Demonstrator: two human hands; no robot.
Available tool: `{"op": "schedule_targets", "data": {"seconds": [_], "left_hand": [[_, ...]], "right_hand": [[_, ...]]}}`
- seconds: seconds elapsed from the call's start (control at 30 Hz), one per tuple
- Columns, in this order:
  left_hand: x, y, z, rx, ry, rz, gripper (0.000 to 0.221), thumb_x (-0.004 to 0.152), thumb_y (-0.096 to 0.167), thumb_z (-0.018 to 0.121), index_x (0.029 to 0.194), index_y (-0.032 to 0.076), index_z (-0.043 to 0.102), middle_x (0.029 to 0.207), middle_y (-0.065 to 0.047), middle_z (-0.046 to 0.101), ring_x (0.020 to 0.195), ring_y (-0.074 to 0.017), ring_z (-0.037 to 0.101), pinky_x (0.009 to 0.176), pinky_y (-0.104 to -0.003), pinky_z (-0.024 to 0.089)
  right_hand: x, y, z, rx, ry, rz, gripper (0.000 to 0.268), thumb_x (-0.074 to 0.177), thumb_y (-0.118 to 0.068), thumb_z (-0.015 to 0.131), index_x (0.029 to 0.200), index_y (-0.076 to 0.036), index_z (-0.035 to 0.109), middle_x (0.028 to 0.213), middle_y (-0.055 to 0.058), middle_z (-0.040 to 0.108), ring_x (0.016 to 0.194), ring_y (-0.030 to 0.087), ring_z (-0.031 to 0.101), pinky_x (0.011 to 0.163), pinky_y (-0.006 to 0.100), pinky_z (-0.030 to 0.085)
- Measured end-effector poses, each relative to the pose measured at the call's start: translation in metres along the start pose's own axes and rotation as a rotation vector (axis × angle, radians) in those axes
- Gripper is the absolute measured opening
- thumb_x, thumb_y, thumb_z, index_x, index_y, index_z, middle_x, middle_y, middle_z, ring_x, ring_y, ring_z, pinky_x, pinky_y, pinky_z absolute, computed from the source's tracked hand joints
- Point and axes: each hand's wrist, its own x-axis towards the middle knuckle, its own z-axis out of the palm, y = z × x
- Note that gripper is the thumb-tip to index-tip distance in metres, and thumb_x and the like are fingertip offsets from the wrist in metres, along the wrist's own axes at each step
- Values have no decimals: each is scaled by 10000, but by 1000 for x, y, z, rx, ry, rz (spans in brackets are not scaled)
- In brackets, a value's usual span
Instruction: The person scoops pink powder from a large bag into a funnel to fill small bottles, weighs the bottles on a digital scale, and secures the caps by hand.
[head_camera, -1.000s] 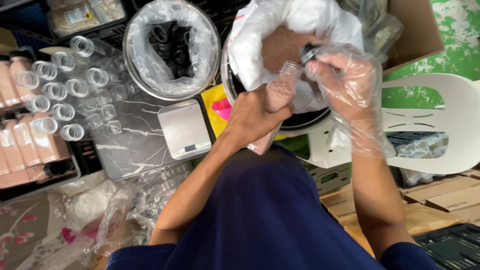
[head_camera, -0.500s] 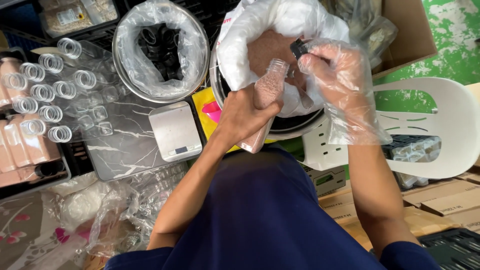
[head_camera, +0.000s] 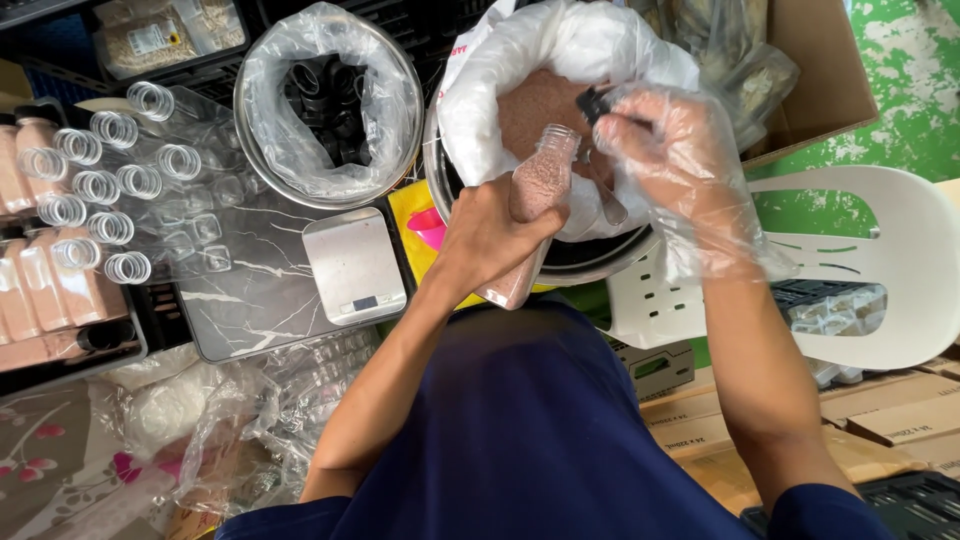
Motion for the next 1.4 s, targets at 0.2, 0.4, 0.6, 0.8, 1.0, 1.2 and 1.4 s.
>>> {"op": "schedule_targets", "data": {"seconds": [0.2, 0.4, 0.6, 0.8, 1.0, 1.2, 1.4], "left_hand": [[1, 2, -3, 2, -6, -12, 537, 786, 597, 628, 741, 68, 544, 697, -115, 614, 716, -295, 602, 676, -451, 448], [2, -6, -1, -8, -2, 28, 514, 798, 584, 624, 770, 75, 563, 682, -108, 606, 708, -291, 599, 681, -460, 449], [3, -7, -1, -20, -19, 27, 519, 799, 584, 635, 732, 79, 542, 686, -89, 602, 702, -268, 590, 666, -456, 442], [10, -18, 4, -28, 7, 67, 534, 809, 583, 658, 702, 81, 509, 647, -77, 551, 668, -248, 545, 648, -448, 433], [-2, -35, -2, -135, 44, 280, 462, 796, 495, 689, 986, 85, 593, 781, -56, 633, 738, -228, 584, 698, -400, 462], [-17, -82, -8, -224, 175, 570, 719, 826, 380, 823, 1405, 84, 515, 1339, -97, 674, 1187, -298, 675, 960, -392, 506], [-43, -133, -30, -267, 325, 556, 726, 862, 308, 845, 1454, 87, 488, 1429, -87, 637, 1300, -267, 657, 1085, -380, 483]], "right_hand": [[3, 8, -1, 27, 22, 18, 167, 1117, -125, 677, 989, -22, 706, 933, -19, 645, 872, 68, 562, 769, 229, 466], [2, 2, 0, -62, 6, -22, 164, 1112, -119, 684, 990, -17, 723, 919, -6, 646, 834, 89, 557, 754, 250, 463], [4, 7, 3, 1, -46, 5, 92, 1084, -61, 692, 1025, 4, 723, 970, 44, 678, 867, 120, 606, 793, 266, 528], [5, 7, 3, -83, -1, -35, 158, 1102, -144, 687, 1023, -15, 731, 955, 15, 680, 886, 110, 602, 812, 272, 481], [2, -8, 14, -72, 232, -187, 248, 1127, -198, 654, 1143, 33, 742, 1076, 152, 745, 923, 227, 718, 772, 300, 597], [2, -16, 39, 279, 149, 72, 304, 997, -328, 742, 1167, -80, 698, 964, 18, 695, 859, 117, 670, 781, 246, 583], [18, -71, 93, 194, -261, -252, 155, 983, -33, 770, 1117, -6, 697, 1279, 161, 712, 1221, 253, 702, 1097, 354, 588]]}}
